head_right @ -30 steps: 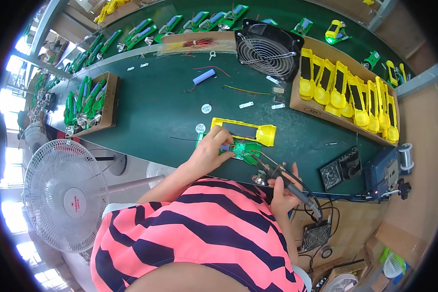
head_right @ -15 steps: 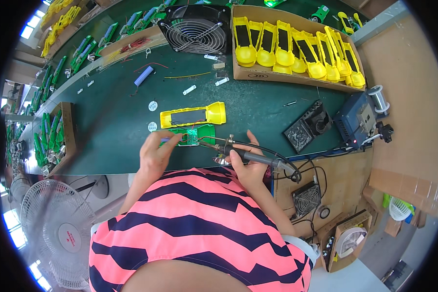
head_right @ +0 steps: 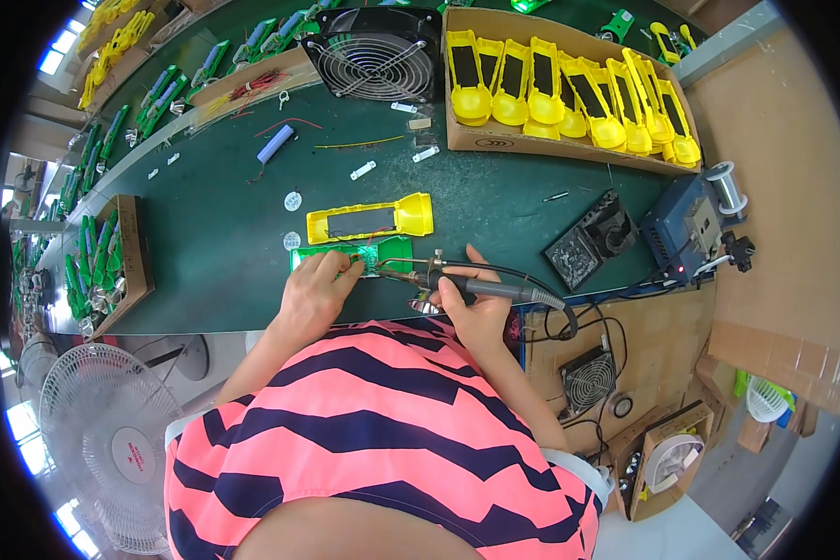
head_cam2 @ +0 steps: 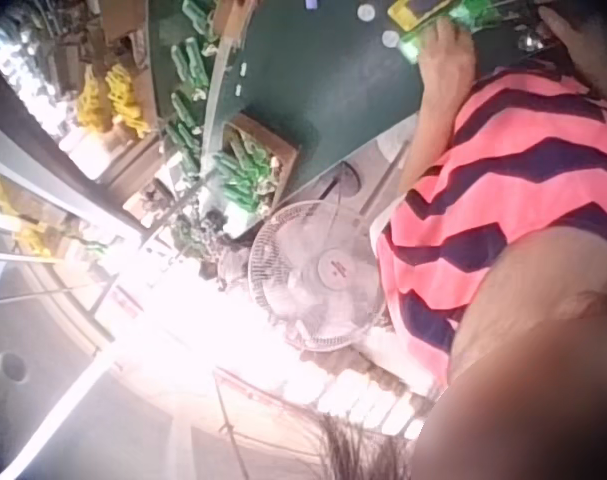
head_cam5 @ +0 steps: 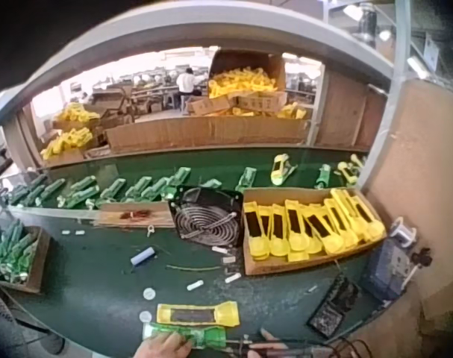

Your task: Soldering electronic components and wires into flashlight housings at a factory workbench.

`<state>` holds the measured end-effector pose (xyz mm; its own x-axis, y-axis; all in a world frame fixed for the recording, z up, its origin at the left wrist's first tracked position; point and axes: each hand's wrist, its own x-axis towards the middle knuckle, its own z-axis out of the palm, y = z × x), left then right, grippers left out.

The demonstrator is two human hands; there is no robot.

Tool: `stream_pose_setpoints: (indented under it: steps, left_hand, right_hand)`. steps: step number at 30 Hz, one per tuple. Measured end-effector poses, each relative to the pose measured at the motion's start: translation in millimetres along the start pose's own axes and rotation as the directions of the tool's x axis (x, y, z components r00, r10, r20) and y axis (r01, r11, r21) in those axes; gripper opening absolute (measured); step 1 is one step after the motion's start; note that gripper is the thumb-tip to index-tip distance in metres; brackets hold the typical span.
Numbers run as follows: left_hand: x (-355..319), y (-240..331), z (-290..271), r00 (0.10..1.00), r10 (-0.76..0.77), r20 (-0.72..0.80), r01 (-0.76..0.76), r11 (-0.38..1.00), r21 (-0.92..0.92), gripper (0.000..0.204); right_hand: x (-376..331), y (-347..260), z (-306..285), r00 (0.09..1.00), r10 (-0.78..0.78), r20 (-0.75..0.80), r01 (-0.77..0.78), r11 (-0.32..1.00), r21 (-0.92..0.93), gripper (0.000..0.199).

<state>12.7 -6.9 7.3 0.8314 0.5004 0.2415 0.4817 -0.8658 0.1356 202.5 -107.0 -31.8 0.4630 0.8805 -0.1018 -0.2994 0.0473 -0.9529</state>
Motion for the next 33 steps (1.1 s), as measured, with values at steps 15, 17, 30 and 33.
stream_pose_setpoints:
  steps: [15, 17, 30, 33]
  left_hand:
    - [0.8, 0.8, -0.8, 0.999, 0.045, -0.011, -0.044, 0.997, 0.064, 0.020]
    - [0.8, 0.9, 0.2, 0.999, 0.045, -0.016, -0.044, 0.997, 0.065, 0.020]
    - [-0.3, 6.7, 0.1, 0.998, 0.051, -0.032, -0.048, 0.995, 0.092, 0.015]
    - [4.3, 11.9, -5.4, 0.999, 0.017, -0.037, -0.011, 0.989, 0.145, 0.016]
  right_hand:
    - [2.8, 9.1, 1.1, 0.993, -0.100, 0.068, 0.104, 0.992, -0.072, 0.020]
    - [2.4, 6.7, 2.1, 0.998, -0.044, 0.037, 0.045, 0.999, -0.030, 0.019]
    - [-1.0, -4.6, -8.7, 0.990, -0.135, -0.039, 0.137, 0.989, 0.054, 0.020]
    - [-1.5, 1.5, -15.3, 0.973, -0.222, -0.059, 0.225, 0.973, 0.050, 0.019]
